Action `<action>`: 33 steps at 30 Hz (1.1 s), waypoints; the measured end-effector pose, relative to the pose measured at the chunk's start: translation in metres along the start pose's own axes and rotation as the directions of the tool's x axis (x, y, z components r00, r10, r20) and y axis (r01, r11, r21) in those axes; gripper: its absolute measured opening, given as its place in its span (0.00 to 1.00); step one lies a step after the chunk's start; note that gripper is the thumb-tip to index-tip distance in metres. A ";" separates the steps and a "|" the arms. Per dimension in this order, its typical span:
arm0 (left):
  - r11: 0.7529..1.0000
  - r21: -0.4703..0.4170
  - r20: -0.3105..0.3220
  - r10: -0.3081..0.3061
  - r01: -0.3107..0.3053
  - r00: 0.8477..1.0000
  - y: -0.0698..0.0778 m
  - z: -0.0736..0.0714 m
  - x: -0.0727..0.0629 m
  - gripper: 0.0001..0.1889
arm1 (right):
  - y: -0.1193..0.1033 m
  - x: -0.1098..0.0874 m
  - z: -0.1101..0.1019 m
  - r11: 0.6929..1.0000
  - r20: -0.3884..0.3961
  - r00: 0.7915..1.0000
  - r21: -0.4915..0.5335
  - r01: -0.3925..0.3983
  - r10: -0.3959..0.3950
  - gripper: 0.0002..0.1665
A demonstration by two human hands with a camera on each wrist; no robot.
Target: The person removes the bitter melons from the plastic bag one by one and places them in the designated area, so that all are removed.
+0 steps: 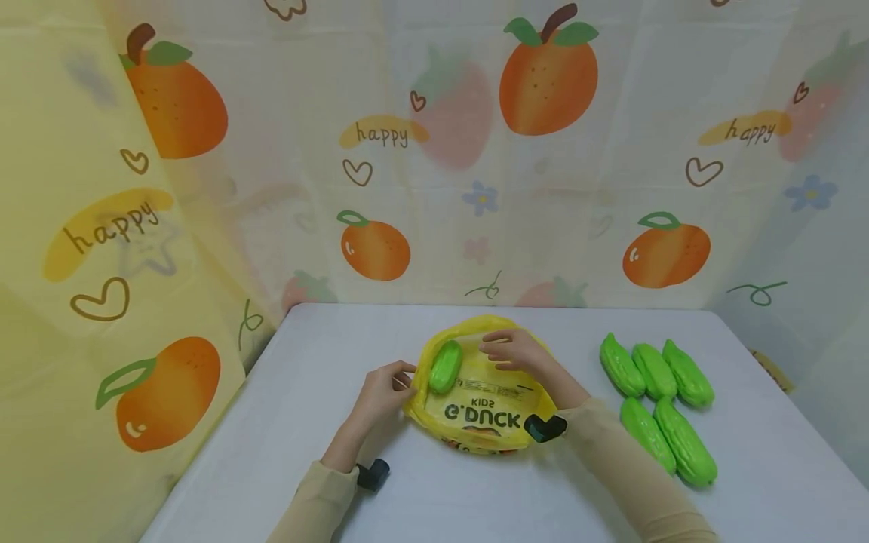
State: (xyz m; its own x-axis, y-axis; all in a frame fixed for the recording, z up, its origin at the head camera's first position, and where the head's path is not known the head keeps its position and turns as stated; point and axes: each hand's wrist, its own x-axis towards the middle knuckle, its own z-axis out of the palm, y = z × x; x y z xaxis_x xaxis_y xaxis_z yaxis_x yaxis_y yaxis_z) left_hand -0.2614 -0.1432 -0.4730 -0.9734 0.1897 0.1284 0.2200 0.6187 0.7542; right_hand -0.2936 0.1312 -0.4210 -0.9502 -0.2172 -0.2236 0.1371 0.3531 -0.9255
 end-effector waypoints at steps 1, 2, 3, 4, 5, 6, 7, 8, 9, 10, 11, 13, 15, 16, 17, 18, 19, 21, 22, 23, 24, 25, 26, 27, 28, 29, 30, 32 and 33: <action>1.000 0.003 0.000 0.002 -0.002 1.000 0.000 0.000 0.000 0.16 | 0.001 0.002 0.002 1.000 -0.001 1.000 0.001 -0.001 0.001 0.29; 1.000 0.005 0.000 0.000 0.000 1.000 0.000 0.000 0.000 0.16 | 0.002 0.004 0.004 1.000 -0.002 1.000 0.008 -0.006 0.006 0.29; 1.000 0.004 0.001 -0.002 0.002 1.000 0.000 0.000 0.000 0.16 | 0.003 0.006 0.007 1.000 -0.004 1.000 0.020 -0.012 0.012 0.29; 1.000 0.004 0.002 -0.005 0.005 1.000 0.000 0.000 0.000 0.16 | 0.003 0.008 0.009 0.999 -0.006 1.000 0.029 -0.021 0.021 0.29; 1.000 0.004 0.002 -0.008 0.008 1.000 0.000 0.000 0.000 0.16 | 0.004 0.010 0.011 0.999 -0.007 1.000 0.039 -0.026 0.026 0.29; 1.000 0.004 0.003 -0.012 0.012 1.000 0.000 0.000 0.000 0.16 | 0.005 0.011 0.013 0.999 -0.009 1.000 0.037 -0.029 0.029 0.28; 1.000 0.000 0.002 -0.019 0.019 1.000 0.000 0.000 0.000 0.16 | 0.005 0.013 0.016 0.998 -0.015 0.999 0.044 -0.036 0.037 0.28; 1.000 -0.002 0.002 -0.022 0.022 1.000 0.001 0.000 0.000 0.16 | 0.005 0.015 0.018 0.998 -0.020 0.999 0.054 -0.041 0.042 0.28; 1.000 -0.001 0.004 -0.016 0.016 1.000 0.001 0.000 0.000 0.16 | 0.005 0.016 0.020 0.997 -0.024 0.999 0.064 -0.045 0.047 0.28; 1.000 -0.002 0.005 -0.015 0.015 1.000 0.001 0.000 0.000 0.16 | 0.006 0.017 0.022 0.997 -0.026 0.999 0.065 -0.046 0.047 0.28; 1.000 0.001 0.007 -0.010 0.010 1.000 0.001 -0.001 -0.001 0.17 | 0.006 0.018 0.024 0.996 -0.026 0.998 0.073 -0.050 0.052 0.28; 1.000 0.001 0.011 -0.009 0.009 1.000 0.001 -0.001 -0.001 0.17 | 0.008 0.021 0.027 0.993 -0.029 0.997 0.095 -0.067 0.070 0.29; 1.000 0.001 0.014 -0.011 0.011 1.000 0.001 -0.001 -0.001 0.17 | 0.009 0.023 0.030 0.990 -0.024 0.996 0.111 -0.082 0.085 0.29; 1.000 0.000 0.013 -0.018 0.018 1.000 0.001 -0.001 0.000 0.17 | 0.010 0.024 0.032 0.989 -0.022 0.996 0.118 -0.087 0.090 0.30; 1.000 0.000 0.011 -0.020 0.020 1.000 0.001 -0.001 0.000 0.17 | 0.010 0.026 0.033 0.987 -0.019 0.995 0.128 -0.094 0.097 0.30; 1.000 -0.003 0.010 -0.027 0.027 1.000 0.001 -0.001 0.000 0.16 | 0.011 0.027 0.035 0.987 -0.015 0.995 0.126 -0.095 0.097 0.30; 1.000 -0.005 0.008 -0.025 0.025 1.000 0.001 -0.001 0.000 0.16 | 0.012 0.028 0.036 0.986 -0.012 0.995 0.133 -0.096 0.099 0.30; 1.000 -0.004 0.006 -0.019 0.019 1.000 0.001 -0.002 0.000 0.16 | 0.012 0.030 0.038 0.984 -0.010 0.995 0.145 -0.101 0.104 0.31; 1.000 -0.005 0.005 -0.012 0.012 1.000 0.001 -0.002 0.000 0.17 | 0.013 0.031 0.040 0.984 -0.004 0.995 0.149 -0.100 0.102 0.31; 1.000 -0.004 0.006 -0.005 0.005 1.000 0.001 -0.002 0.000 0.17 | 0.013 0.032 0.041 0.983 -0.002 0.995 0.152 -0.101 0.102 0.32; 1.000 -0.005 0.009 -0.004 0.004 1.000 0.001 -0.002 0.000 0.17 | 0.014 0.032 0.042 0.982 0.001 0.995 0.156 -0.103 0.105 0.33; 1.000 -0.004 0.011 -0.002 0.002 1.000 0.001 -0.002 0.000 0.17 | 0.014 0.033 0.044 0.980 0.006 0.994 0.166 -0.106 0.107 0.34; 1.000 -0.002 0.014 -0.005 0.005 1.000 0.001 -0.002 0.000 0.17 | 0.015 0.033 0.045 0.981 0.012 0.994 0.162 -0.108 0.108 0.35; 1.000 -0.001 0.016 -0.009 0.009 1.000 0.001 -0.001 0.000 0.17 | 0.016 0.034 0.046 0.980 0.020 0.994 0.163 -0.110 0.108 0.36; 1.000 0.000 0.017 -0.009 0.009 1.000 0.001 -0.001 0.000 0.17 | 0.016 0.034 0.048 0.980 0.026 0.994 0.165 -0.111 0.108 0.37; 1.000 -0.001 0.017 -0.016 0.016 1.000 0.000 -0.001 0.000 0.17 | 0.017 0.035 0.049 0.980 0.029 0.994 0.165 -0.113 0.109 0.38; 1.000 -0.003 0.017 -0.023 0.023 1.000 0.000 -0.001 0.000 0.17 | 0.017 0.035 0.050 0.980 0.032 0.993 0.165 -0.114 0.110 0.39; 1.000 -0.003 0.014 -0.021 0.021 1.000 0.000 -0.001 0.000 0.17 | 0.018 0.035 0.052 0.979 0.032 0.993 0.170 -0.116 0.113 0.39; 1.000 -0.004 0.011 -0.019 0.019 1.000 -0.001 0.000 0.000 0.16 | 0.018 0.036 0.053 0.976 0.028 0.993 0.182 -0.121 0.117 0.40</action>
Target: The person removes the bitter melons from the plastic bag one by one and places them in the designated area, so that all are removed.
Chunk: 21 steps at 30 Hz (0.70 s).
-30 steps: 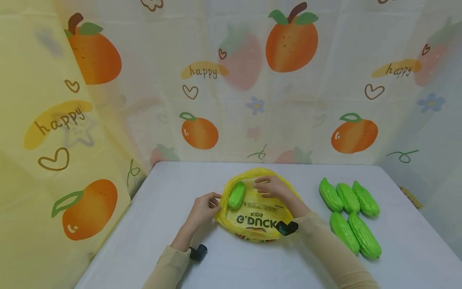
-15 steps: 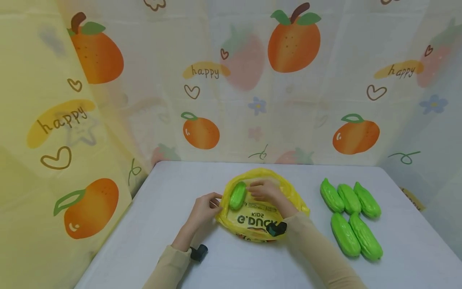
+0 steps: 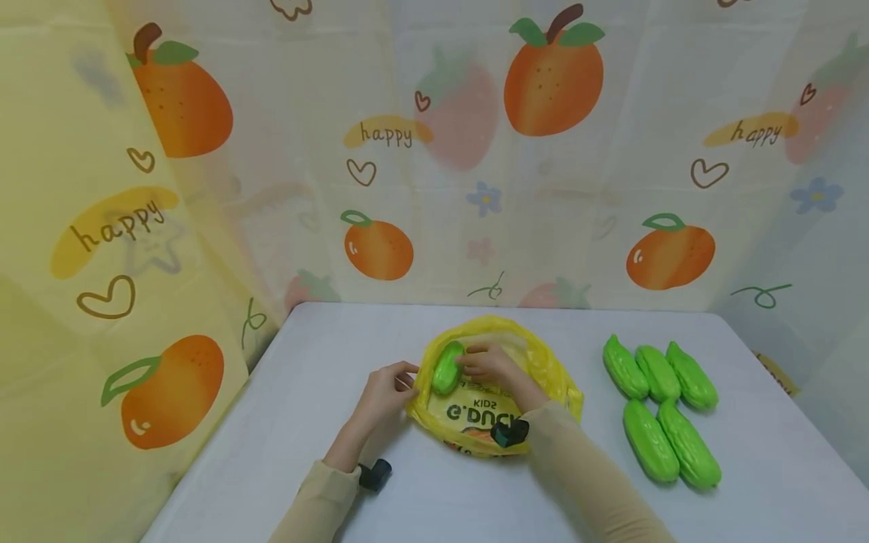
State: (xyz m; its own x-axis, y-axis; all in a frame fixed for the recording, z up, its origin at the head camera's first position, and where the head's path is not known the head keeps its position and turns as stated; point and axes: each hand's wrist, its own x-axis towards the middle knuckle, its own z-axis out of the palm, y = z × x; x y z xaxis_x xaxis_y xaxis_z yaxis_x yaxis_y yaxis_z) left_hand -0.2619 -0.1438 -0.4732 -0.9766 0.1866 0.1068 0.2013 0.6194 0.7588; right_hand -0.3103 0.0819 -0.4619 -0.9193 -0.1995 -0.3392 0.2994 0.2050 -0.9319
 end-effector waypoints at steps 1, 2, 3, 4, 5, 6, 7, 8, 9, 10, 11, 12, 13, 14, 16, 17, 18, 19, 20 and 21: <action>1.000 0.000 -0.003 0.004 -0.004 1.000 0.000 0.000 0.000 0.16 | 0.000 0.000 0.001 1.000 -0.004 1.000 0.008 -0.003 0.003 0.40; 1.000 -0.002 -0.005 0.004 -0.004 1.000 0.000 0.000 0.000 0.16 | 0.001 0.000 0.002 1.000 -0.007 1.000 0.016 -0.007 0.007 0.41; 1.000 -0.001 -0.006 0.006 -0.006 1.000 0.000 0.000 -0.001 0.16 | 0.001 0.001 0.002 1.000 -0.015 1.000 0.018 -0.010 0.010 0.41; 1.000 -0.001 -0.008 0.009 -0.009 1.000 0.000 0.000 -0.001 0.16 | 0.001 0.001 0.003 1.000 -0.020 1.000 0.025 -0.013 0.013 0.42; 1.000 -0.001 -0.009 0.009 -0.009 1.000 0.000 0.000 -0.001 0.16 | 0.002 0.001 0.004 1.000 -0.026 1.000 0.026 -0.011 0.012 0.42; 1.000 -0.001 -0.011 0.010 -0.010 1.000 0.000 0.000 -0.001 0.16 | 0.002 0.001 0.004 1.000 -0.032 0.999 0.027 -0.011 0.012 0.43; 1.000 0.000 -0.013 0.012 -0.012 1.000 0.000 0.000 -0.001 0.16 | 0.003 0.002 0.005 1.000 -0.036 0.999 0.028 -0.008 0.009 0.43; 1.000 -0.001 -0.013 0.011 -0.011 1.000 0.000 0.000 -0.001 0.16 | 0.003 0.002 0.006 1.000 -0.041 0.999 0.027 -0.005 0.006 0.43; 1.000 0.001 -0.014 0.012 -0.012 1.000 0.000 0.000 -0.001 0.16 | 0.004 0.002 0.007 1.000 -0.048 0.999 0.020 0.000 0.001 0.44; 1.000 0.001 -0.015 0.013 -0.013 1.000 0.000 0.000 -0.001 0.16 | 0.004 0.002 0.007 1.000 -0.050 0.999 0.022 0.002 -0.001 0.44; 1.000 0.002 -0.015 0.016 -0.015 1.000 0.000 0.000 -0.001 0.16 | 0.005 0.003 0.008 1.000 -0.056 0.998 0.012 0.004 -0.004 0.45; 1.000 0.002 -0.014 0.016 -0.016 1.000 0.000 0.000 -0.001 0.16 | 0.005 0.003 0.009 1.000 -0.059 0.998 0.006 0.005 -0.005 0.45; 1.000 0.002 -0.014 0.018 -0.018 1.000 0.000 0.000 -0.001 0.16 | 0.006 0.003 0.009 1.000 -0.061 0.998 -0.005 0.011 -0.011 0.45; 1.000 0.001 -0.013 0.019 -0.019 1.000 -0.001 0.000 -0.001 0.16 | 0.007 0.004 0.009 1.000 -0.065 0.998 -0.019 0.015 -0.017 0.44; 1.000 -0.001 -0.013 0.018 -0.018 1.000 -0.001 0.000 -0.001 0.16 | 0.009 0.005 0.009 0.998 -0.073 0.997 -0.051 0.026 -0.030 0.45; 1.000 -0.002 -0.013 0.019 -0.019 1.000 -0.001 0.000 -0.001 0.16 | 0.009 0.005 0.009 0.997 -0.079 0.996 -0.068 0.031 -0.036 0.45; 1.000 -0.002 -0.014 0.019 -0.019 1.000 -0.001 0.000 -0.001 0.16 | 0.010 0.006 0.009 0.996 -0.080 0.996 -0.083 0.039 -0.046 0.45; 1.000 -0.002 -0.015 0.019 -0.019 1.000 -0.002 0.000 -0.001 0.16 | 0.011 0.006 0.010 0.994 -0.086 0.995 -0.096 0.044 -0.052 0.46; 1.000 -0.003 -0.014 0.018 -0.018 1.000 -0.002 0.000 -0.001 0.16 | 0.012 0.006 0.010 0.993 -0.094 0.994 -0.109 0.044 -0.054 0.47; 1.000 -0.004 -0.014 0.016 -0.016 1.000 -0.002 0.000 -0.002 0.16 | 0.012 0.006 0.010 0.992 -0.096 0.994 -0.119 0.048 -0.059 0.49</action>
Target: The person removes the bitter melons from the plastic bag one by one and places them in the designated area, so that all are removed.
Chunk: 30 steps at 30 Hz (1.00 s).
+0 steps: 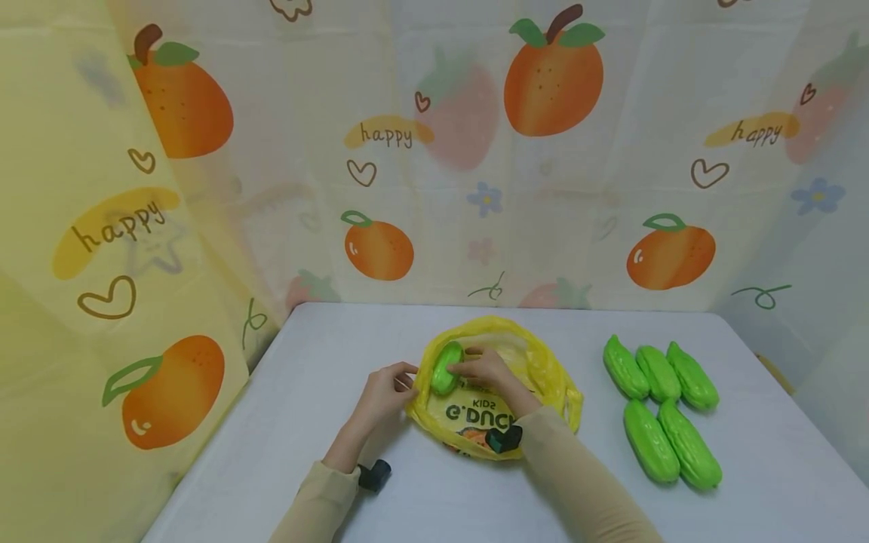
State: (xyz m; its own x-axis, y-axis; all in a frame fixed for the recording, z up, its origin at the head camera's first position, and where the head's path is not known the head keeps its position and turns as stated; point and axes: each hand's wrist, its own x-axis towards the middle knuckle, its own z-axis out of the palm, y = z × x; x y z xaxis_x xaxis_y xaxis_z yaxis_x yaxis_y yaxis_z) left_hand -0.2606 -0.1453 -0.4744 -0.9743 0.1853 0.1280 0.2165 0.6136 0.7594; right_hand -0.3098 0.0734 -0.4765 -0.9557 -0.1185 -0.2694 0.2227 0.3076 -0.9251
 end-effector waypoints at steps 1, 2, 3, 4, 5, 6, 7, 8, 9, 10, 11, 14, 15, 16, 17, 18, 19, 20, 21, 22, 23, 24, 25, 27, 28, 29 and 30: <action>1.000 -0.002 0.001 0.002 -0.002 1.000 0.000 0.000 0.000 0.16 | 0.000 0.000 0.000 1.000 0.000 1.000 -0.005 0.003 -0.003 0.49; 1.000 -0.003 0.002 0.002 -0.002 1.000 0.000 0.000 0.000 0.16 | 0.000 0.000 0.001 1.000 0.000 1.000 -0.009 0.006 -0.006 0.50; 1.000 -0.002 0.003 0.006 -0.006 1.000 0.000 0.000 -0.001 0.16 | 0.000 0.000 0.001 1.000 0.000 1.000 -0.014 0.010 -0.010 0.51; 1.000 -0.002 0.005 0.008 -0.008 1.000 0.000 0.000 -0.001 0.17 | 0.000 0.000 0.001 1.000 0.003 1.000 -0.009 0.013 -0.013 0.51; 1.000 -0.001 0.006 0.012 -0.011 1.000 0.000 0.000 -0.001 0.17 | 0.000 -0.001 0.001 1.000 0.007 1.000 -0.001 0.018 -0.018 0.51; 1.000 0.000 0.008 0.012 -0.012 1.000 0.000 0.000 -0.001 0.17 | 0.001 -0.001 0.002 1.000 0.012 1.000 0.005 0.022 -0.022 0.51; 1.000 0.001 0.009 0.012 -0.012 1.000 0.000 0.000 -0.001 0.17 | 0.001 -0.001 0.002 1.000 0.015 0.999 0.009 0.028 -0.029 0.51; 1.000 0.003 0.009 0.011 -0.011 1.000 0.000 0.000 -0.001 0.17 | 0.001 -0.001 0.002 0.999 0.017 0.999 0.018 0.030 -0.030 0.51; 1.000 0.004 0.006 0.010 -0.010 1.000 0.000 0.000 -0.001 0.17 | 0.001 -0.001 0.002 0.999 0.019 0.999 0.022 0.036 -0.037 0.51; 1.000 0.003 0.005 0.004 -0.004 1.000 0.001 0.000 -0.001 0.17 | 0.001 -0.002 0.003 0.999 0.021 0.999 0.029 0.037 -0.038 0.51; 1.000 0.002 0.004 -0.002 0.002 1.000 0.001 0.000 -0.001 0.17 | 0.001 -0.002 0.003 0.999 0.021 0.999 0.030 0.037 -0.038 0.51; 1.000 0.002 0.000 -0.010 0.010 1.000 0.002 0.000 -0.001 0.17 | 0.001 -0.002 0.003 0.998 0.025 0.998 0.026 0.048 -0.049 0.50; 1.000 0.003 0.000 -0.011 0.011 1.000 0.002 0.000 -0.001 0.17 | 0.001 -0.002 0.003 0.998 0.027 0.998 0.023 0.052 -0.052 0.49; 1.000 0.005 0.001 -0.011 0.011 1.000 0.002 0.000 -0.001 0.16 | 0.001 -0.002 0.003 0.998 0.028 0.998 0.022 0.051 -0.052 0.48; 1.000 0.005 0.002 -0.012 0.012 1.000 0.002 0.000 -0.001 0.16 | 0.001 -0.002 0.003 0.998 0.031 0.998 0.018 0.054 -0.054 0.48; 1.000 0.006 0.003 -0.014 0.014 1.000 0.002 0.000 -0.001 0.16 | 0.002 -0.002 0.004 0.998 0.033 0.998 0.012 0.058 -0.058 0.47; 1.000 0.006 0.003 -0.014 0.014 1.000 0.002 0.000 -0.001 0.16 | 0.002 -0.002 0.004 0.998 0.032 0.998 0.009 0.055 -0.056 0.47; 1.000 0.006 0.003 -0.016 0.016 1.000 0.002 0.000 -0.001 0.16 | 0.002 -0.002 0.004 0.999 0.032 0.998 0.009 0.053 -0.053 0.47; 1.000 0.006 0.003 -0.017 0.017 1.000 0.002 0.000 -0.001 0.16 | 0.002 -0.002 0.005 0.999 0.033 0.998 0.011 0.053 -0.053 0.47; 1.000 0.007 0.003 -0.018 0.018 1.000 0.002 0.000 -0.001 0.16 | 0.002 -0.001 0.005 0.998 0.034 0.998 0.011 0.054 -0.054 0.47; 1.000 0.007 0.004 -0.018 0.018 1.000 0.002 0.000 -0.001 0.16 | 0.002 -0.001 0.006 0.998 0.036 0.998 0.011 0.058 -0.059 0.47; 1.000 0.008 0.006 -0.018 0.018 1.000 0.001 0.000 -0.001 0.16 | 0.002 -0.002 0.006 0.998 0.038 0.997 0.014 0.061 -0.062 0.46; 1.000 0.009 0.006 -0.017 0.017 1.000 0.001 0.000 -0.001 0.16 | 0.001 -0.002 0.007 0.998 0.039 0.997 0.020 0.064 -0.065 0.46; 1.000 0.012 0.010 -0.008 0.008 1.000 0.000 0.000 0.000 0.16 | 0.001 -0.002 0.008 0.997 0.043 0.996 0.024 0.072 -0.073 0.47; 1.000 0.012 0.011 -0.006 0.006 1.000 0.000 0.000 0.000 0.16 | 0.001 -0.003 0.008 0.997 0.041 0.996 0.025 0.074 -0.075 0.47; 1.000 0.011 0.012 -0.004 0.004 1.000 0.000 0.000 0.000 0.16 | 0.000 -0.003 0.008 0.997 0.039 0.996 0.026 0.076 -0.077 0.47; 1.000 0.009 0.012 -0.003 0.003 1.000 0.000 0.000 0.000 0.17 | 0.000 -0.003 0.009 0.997 0.036 0.996 0.027 0.075 -0.076 0.47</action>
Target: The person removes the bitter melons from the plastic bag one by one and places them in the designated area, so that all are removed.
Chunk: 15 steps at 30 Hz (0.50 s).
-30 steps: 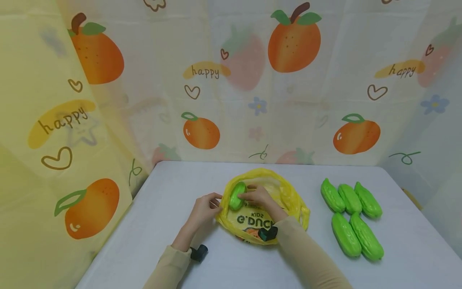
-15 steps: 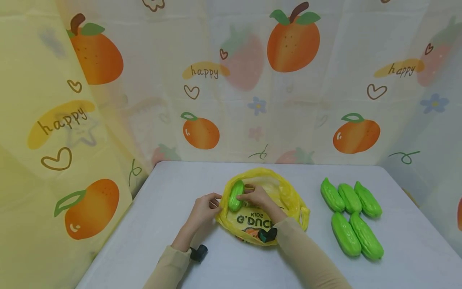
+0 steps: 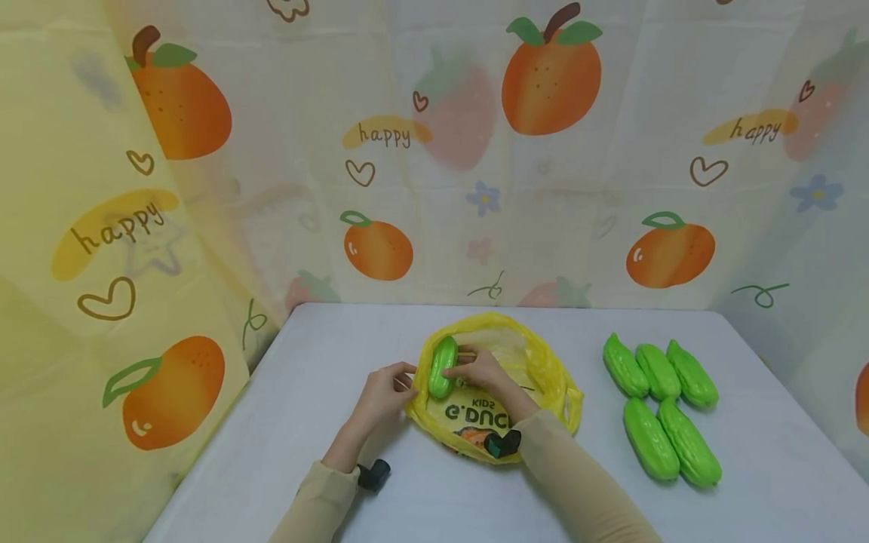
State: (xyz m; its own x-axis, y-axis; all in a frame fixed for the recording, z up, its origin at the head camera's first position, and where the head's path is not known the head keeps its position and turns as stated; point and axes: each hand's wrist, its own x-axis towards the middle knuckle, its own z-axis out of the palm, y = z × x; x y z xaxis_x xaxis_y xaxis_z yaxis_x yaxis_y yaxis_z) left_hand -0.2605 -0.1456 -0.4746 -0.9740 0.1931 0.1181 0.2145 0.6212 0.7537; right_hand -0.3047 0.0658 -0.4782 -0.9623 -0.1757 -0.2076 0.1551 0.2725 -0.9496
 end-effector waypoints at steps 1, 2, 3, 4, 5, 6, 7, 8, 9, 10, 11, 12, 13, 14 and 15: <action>1.000 0.000 0.001 0.002 -0.002 1.000 0.000 0.000 0.000 0.17 | 0.000 0.000 0.000 1.000 -0.003 1.000 -0.006 0.003 -0.003 0.48; 1.000 -0.001 0.000 0.004 -0.004 1.000 0.000 0.000 0.000 0.17 | -0.001 -0.001 0.000 1.000 -0.004 1.000 -0.006 0.002 -0.002 0.48; 1.000 -0.001 0.001 0.006 -0.006 1.000 0.000 0.000 0.000 0.17 | -0.001 -0.001 0.000 1.000 -0.002 1.000 -0.006 0.006 -0.006 0.48; 1.000 -0.001 0.001 0.007 -0.007 1.000 -0.001 0.000 0.000 0.17 | -0.001 -0.002 -0.001 1.000 -0.001 1.000 -0.002 0.005 -0.005 0.48; 1.000 0.001 0.002 0.006 -0.006 1.000 -0.001 0.000 0.001 0.17 | -0.001 -0.002 -0.001 1.000 0.001 1.000 -0.003 0.009 -0.009 0.48; 1.000 0.005 0.003 0.012 -0.012 1.000 -0.002 0.000 0.001 0.17 | 0.000 -0.002 -0.001 1.000 0.004 1.000 0.000 0.011 -0.011 0.49; 1.000 0.008 0.003 0.011 -0.012 1.000 -0.002 0.000 0.001 0.17 | -0.001 -0.002 -0.001 1.000 0.006 1.000 0.005 0.011 -0.011 0.49; 1.000 0.007 0.003 0.010 -0.010 1.000 -0.002 0.000 0.001 0.17 | -0.001 -0.002 -0.001 1.000 0.008 1.000 0.012 0.008 -0.008 0.49; 1.000 0.007 0.003 0.010 -0.010 1.000 -0.002 0.000 0.001 0.17 | 0.000 -0.002 -0.001 1.000 0.010 1.000 0.016 0.009 -0.009 0.49; 1.000 0.007 0.002 0.007 -0.007 1.000 -0.002 0.000 0.001 0.17 | 0.000 -0.002 -0.001 1.000 0.012 1.000 0.023 0.006 -0.007 0.49; 1.000 0.003 0.000 -0.001 0.001 1.000 -0.002 0.000 0.001 0.17 | -0.001 -0.002 -0.001 0.999 0.015 1.000 0.034 0.002 -0.002 0.49; 1.000 0.000 -0.002 -0.001 0.001 1.000 -0.001 0.000 0.001 0.17 | -0.001 -0.002 -0.001 0.999 0.018 1.000 0.047 -0.004 0.003 0.49; 1.000 -0.004 -0.002 -0.008 0.008 1.000 -0.001 0.000 0.001 0.17 | -0.001 -0.003 -0.001 0.999 0.021 1.000 0.054 -0.008 0.007 0.49; 1.000 -0.007 -0.004 -0.009 0.009 1.000 -0.001 0.000 0.001 0.17 | -0.001 -0.003 -0.001 0.998 0.027 1.000 0.063 -0.012 0.011 0.49; 1.000 -0.007 -0.004 -0.010 0.010 1.000 -0.001 0.000 0.001 0.16 | -0.002 -0.003 -0.001 0.997 0.033 0.999 0.075 -0.018 0.016 0.49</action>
State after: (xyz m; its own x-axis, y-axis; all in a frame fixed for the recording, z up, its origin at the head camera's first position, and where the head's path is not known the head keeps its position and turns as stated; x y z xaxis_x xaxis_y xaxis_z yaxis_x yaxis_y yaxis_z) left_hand -0.2618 -0.1460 -0.4754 -0.9764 0.1842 0.1130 0.2045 0.6181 0.7590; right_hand -0.3019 0.0664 -0.4758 -0.9519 -0.2022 -0.2302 0.1891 0.2035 -0.9607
